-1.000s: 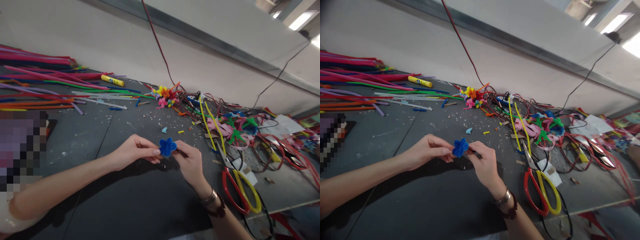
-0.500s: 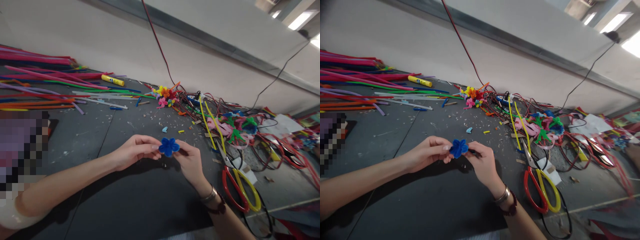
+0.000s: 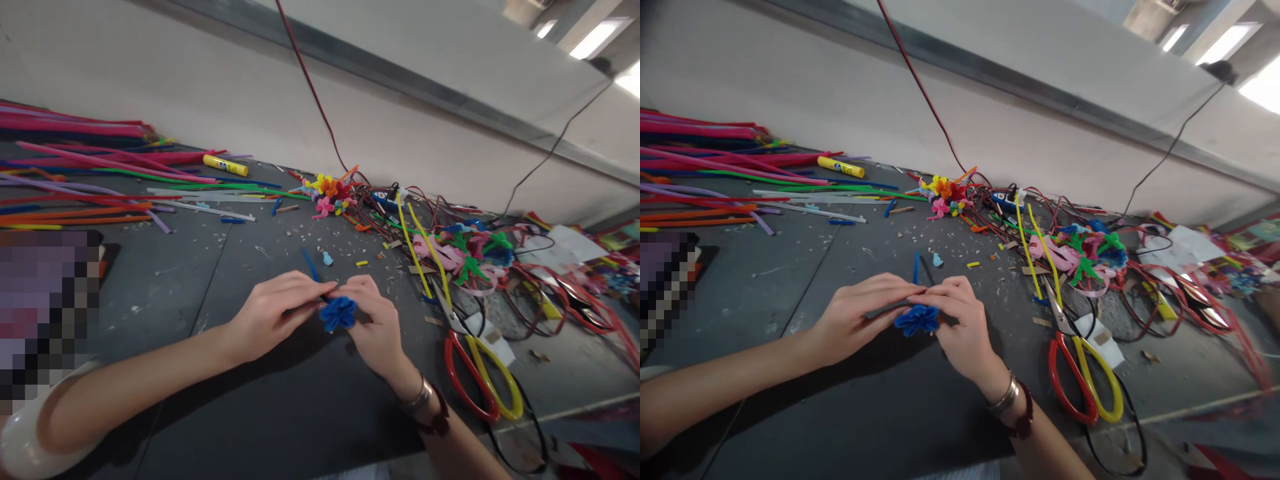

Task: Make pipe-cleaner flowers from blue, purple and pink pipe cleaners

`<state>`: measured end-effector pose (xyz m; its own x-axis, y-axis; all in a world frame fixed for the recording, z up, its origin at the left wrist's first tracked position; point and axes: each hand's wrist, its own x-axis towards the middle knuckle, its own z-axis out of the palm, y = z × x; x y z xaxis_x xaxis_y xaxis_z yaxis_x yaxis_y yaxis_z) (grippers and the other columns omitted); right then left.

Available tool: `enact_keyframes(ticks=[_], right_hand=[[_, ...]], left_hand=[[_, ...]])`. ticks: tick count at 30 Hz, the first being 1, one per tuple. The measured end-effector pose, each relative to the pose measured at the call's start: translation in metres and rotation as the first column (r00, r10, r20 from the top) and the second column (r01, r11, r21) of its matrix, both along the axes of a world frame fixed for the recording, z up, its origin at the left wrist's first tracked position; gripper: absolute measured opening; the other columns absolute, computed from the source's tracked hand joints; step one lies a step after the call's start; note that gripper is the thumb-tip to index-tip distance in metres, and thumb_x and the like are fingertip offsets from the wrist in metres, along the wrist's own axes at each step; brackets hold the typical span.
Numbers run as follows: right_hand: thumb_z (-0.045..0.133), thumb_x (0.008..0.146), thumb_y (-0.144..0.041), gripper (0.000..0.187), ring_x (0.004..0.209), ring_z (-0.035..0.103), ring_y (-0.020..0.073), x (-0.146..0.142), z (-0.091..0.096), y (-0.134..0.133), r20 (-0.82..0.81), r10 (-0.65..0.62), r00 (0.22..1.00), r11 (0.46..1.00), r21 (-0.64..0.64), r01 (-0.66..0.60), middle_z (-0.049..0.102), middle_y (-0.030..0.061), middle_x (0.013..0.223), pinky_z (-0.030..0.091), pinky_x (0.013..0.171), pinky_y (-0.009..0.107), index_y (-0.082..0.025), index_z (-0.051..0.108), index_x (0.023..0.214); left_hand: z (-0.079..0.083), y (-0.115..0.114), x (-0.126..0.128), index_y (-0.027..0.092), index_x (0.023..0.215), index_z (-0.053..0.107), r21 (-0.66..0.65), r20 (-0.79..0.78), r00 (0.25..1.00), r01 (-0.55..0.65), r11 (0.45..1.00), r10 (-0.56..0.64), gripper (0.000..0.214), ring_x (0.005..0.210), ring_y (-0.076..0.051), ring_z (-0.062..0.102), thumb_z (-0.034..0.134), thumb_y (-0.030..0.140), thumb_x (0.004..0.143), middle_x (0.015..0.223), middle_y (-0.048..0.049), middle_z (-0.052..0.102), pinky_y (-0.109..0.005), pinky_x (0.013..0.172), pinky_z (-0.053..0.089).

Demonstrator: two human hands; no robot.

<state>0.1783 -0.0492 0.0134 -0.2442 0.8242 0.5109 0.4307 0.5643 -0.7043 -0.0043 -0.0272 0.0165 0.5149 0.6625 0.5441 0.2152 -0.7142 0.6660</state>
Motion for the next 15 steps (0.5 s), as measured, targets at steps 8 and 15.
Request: enact_keyframes(ticks=[8, 15], right_hand=[[0.061, 0.071, -0.010, 0.037, 0.086, 0.058, 0.0144, -0.0007, -0.0010, -0.0036, -0.226, -0.046, 0.973, 0.990, -0.138, 0.014, 0.062, 0.0020, 0.096, 0.048, 0.077, 0.027, -0.025, 0.056, 0.105], [0.062, 0.072, -0.012, 0.029, 0.081, 0.062, 0.0136, 0.0014, -0.0079, 0.0002, -0.332, -0.099, 0.938, 0.979, -0.202, 0.032, 0.066, 0.0010, 0.089, 0.051, 0.075, 0.026, -0.024, 0.060, 0.098]], left_hand=[[-0.0052, 0.0108, -0.0007, 0.016, 0.108, 0.058, 0.230, 0.044, 0.999, -0.028, 0.973, 0.019, 0.030, 0.083, -0.016, 0.057, 0.053, 0.005, 0.080, 0.088, -0.0073, 0.064, -0.029, 0.075, 0.048], [-0.0016, 0.0061, 0.0030, 0.012, 0.093, 0.057, 0.092, -0.054, 0.998, -0.035, 0.995, 0.040, 0.014, 0.081, -0.014, 0.056, 0.049, 0.008, 0.082, 0.087, -0.0073, 0.060, -0.024, 0.073, 0.045]])
